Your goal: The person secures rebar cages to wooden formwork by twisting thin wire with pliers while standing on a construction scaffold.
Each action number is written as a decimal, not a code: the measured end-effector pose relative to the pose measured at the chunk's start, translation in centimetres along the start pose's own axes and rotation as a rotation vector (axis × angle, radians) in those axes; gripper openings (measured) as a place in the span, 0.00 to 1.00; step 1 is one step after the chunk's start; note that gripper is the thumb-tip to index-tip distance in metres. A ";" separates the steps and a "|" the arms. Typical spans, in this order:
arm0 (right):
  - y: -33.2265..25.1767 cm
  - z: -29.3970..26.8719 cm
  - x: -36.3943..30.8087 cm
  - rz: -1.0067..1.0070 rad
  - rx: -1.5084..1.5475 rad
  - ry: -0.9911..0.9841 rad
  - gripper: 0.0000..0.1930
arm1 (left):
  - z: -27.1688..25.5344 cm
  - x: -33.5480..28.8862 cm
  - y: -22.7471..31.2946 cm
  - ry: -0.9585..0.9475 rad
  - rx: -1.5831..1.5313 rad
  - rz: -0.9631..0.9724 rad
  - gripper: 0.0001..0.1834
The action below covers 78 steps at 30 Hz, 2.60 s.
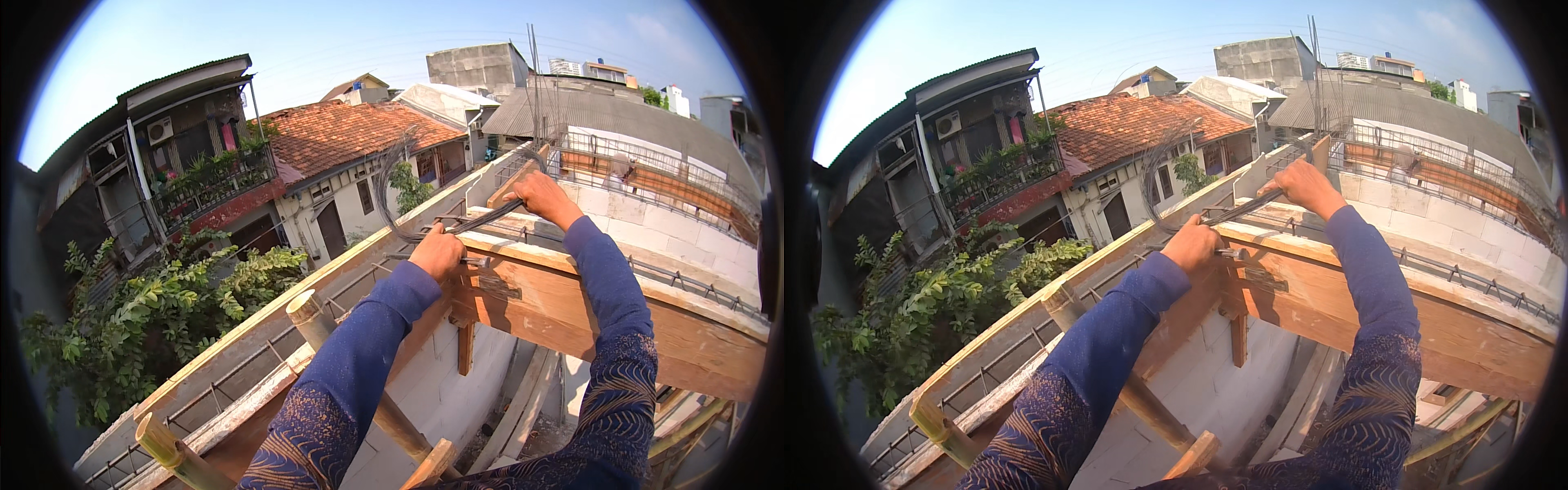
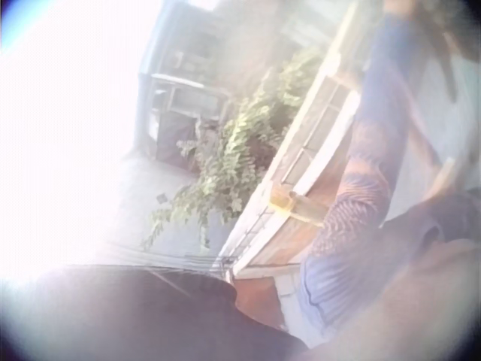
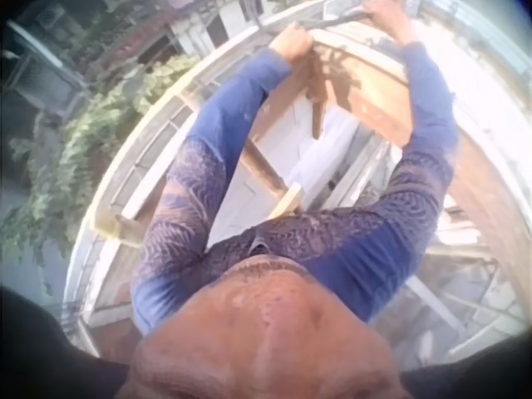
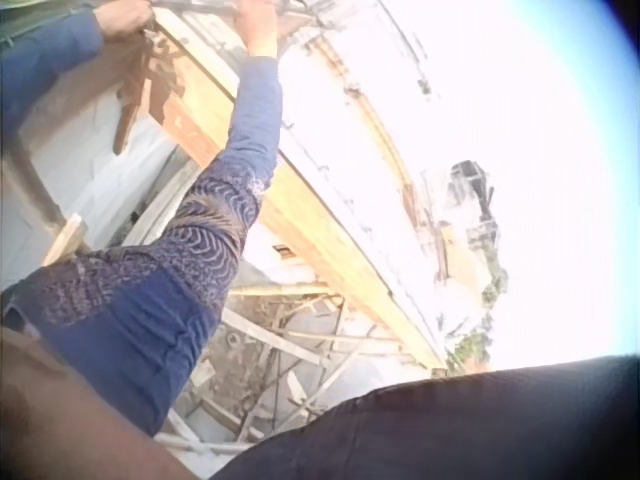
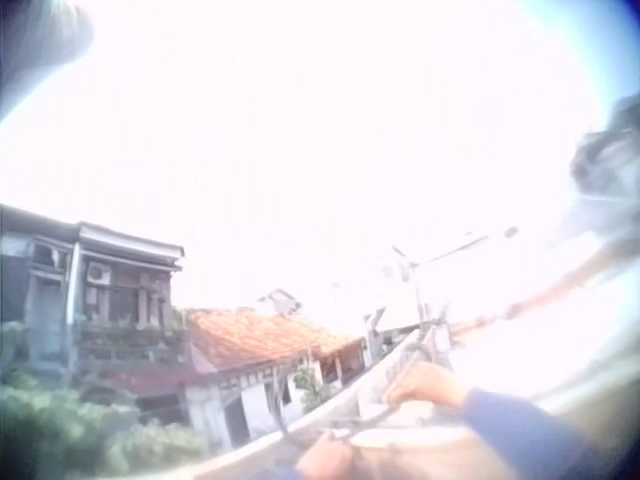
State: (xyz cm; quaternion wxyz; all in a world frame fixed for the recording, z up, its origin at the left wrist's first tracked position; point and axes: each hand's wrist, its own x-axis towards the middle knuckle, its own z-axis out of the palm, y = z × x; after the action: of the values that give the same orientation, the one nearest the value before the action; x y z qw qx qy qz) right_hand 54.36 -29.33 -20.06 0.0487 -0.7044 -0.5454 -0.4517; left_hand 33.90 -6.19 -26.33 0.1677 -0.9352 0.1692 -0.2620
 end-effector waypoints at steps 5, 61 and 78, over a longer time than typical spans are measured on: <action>1.0 3.5 -6.4 0.417 0.271 -0.334 0.09 | -0.8 2.0 0.9 -0.020 -0.118 -0.021 0.10; -19.2 -7.3 -1.3 0.488 1.238 0.168 0.41 | -10.2 -2.5 -0.2 0.372 -1.747 -0.975 0.22; -20.0 -2.8 -1.6 0.864 1.219 0.568 0.16 | -10.8 -3.6 -0.9 0.274 -1.871 -0.760 0.25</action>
State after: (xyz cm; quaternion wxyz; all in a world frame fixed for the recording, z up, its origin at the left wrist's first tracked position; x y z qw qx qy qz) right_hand 36.43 -24.07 -28.00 0.7328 -0.5609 -0.3421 -0.1773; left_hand 25.30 -6.33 -18.77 -0.7456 -0.6453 0.0159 -0.1654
